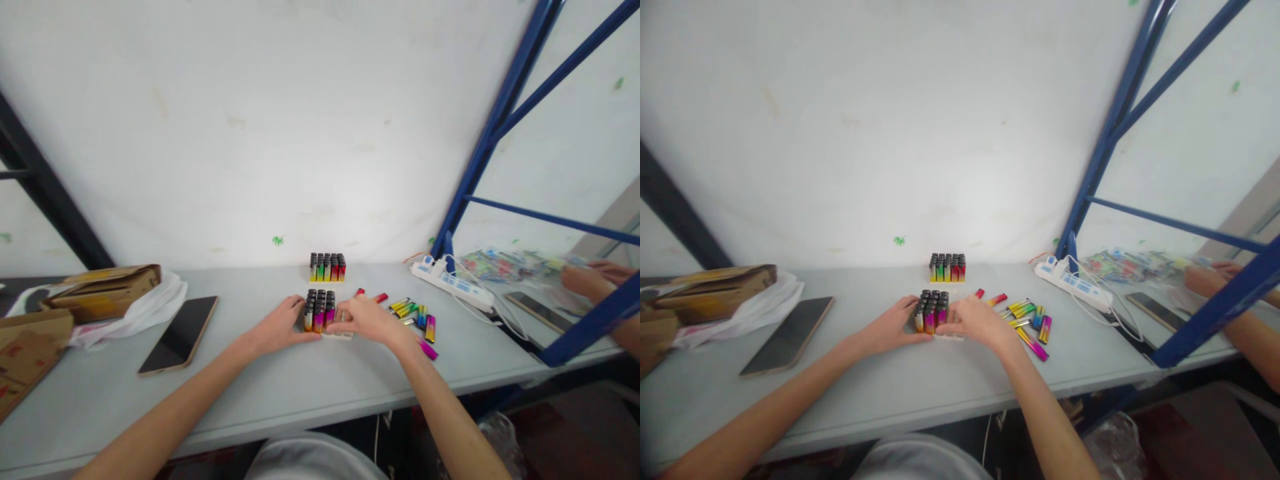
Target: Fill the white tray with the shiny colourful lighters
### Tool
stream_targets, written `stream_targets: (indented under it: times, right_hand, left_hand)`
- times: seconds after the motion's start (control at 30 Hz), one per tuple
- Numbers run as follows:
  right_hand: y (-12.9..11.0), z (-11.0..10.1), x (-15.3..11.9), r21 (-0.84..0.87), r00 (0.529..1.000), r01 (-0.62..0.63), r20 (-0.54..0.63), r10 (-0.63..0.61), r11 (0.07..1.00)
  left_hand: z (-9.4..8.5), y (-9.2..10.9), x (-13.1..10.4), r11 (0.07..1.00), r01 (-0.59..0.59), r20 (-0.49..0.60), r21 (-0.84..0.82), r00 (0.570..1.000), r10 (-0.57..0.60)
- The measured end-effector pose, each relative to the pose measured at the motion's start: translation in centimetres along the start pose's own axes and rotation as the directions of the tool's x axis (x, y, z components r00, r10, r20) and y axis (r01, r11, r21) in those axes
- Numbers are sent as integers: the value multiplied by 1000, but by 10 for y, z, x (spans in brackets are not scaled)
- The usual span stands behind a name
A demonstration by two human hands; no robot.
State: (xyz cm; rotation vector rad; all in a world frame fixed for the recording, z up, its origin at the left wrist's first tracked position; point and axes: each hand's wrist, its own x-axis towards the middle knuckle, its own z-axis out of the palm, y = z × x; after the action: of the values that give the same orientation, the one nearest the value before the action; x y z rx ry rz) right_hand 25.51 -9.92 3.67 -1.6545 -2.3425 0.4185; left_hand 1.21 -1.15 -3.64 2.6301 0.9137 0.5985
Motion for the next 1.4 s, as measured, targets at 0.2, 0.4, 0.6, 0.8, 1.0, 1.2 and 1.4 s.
stream_targets:
  times: [0.2,0.4,0.6,0.8,1.0,1.2,1.4]
  right_hand:
    - [83,-48,-40,139,966,-169,-171,192,976]
    - [167,-57,-73,10,896,-431,-107,430,902]
    - [161,-39,-52,47,984,-148,-96,152,988]
    - [131,-22,-25,25,996,-88,-6,88,996]
    - [125,-27,-23,208,983,-42,-169,78,977]
    - [105,-24,-13,532,975,53,-210,70,845]
    - [73,-8,4,819,946,108,-259,193,564]
  left_hand:
    - [-1,0,0,1000,4,-9,18,1000,-4]
    - [-3,1,1,999,3,18,33,1000,-4]
    - [-3,0,0,1000,-3,-19,19,1000,3]
    - [-3,1,0,1000,-6,1,29,1000,6]
    - [-4,2,0,999,8,30,31,1000,-9]
    - [-2,1,0,1000,-3,27,21,1000,3]
    - [-2,3,0,1000,-11,-5,4,1000,11]
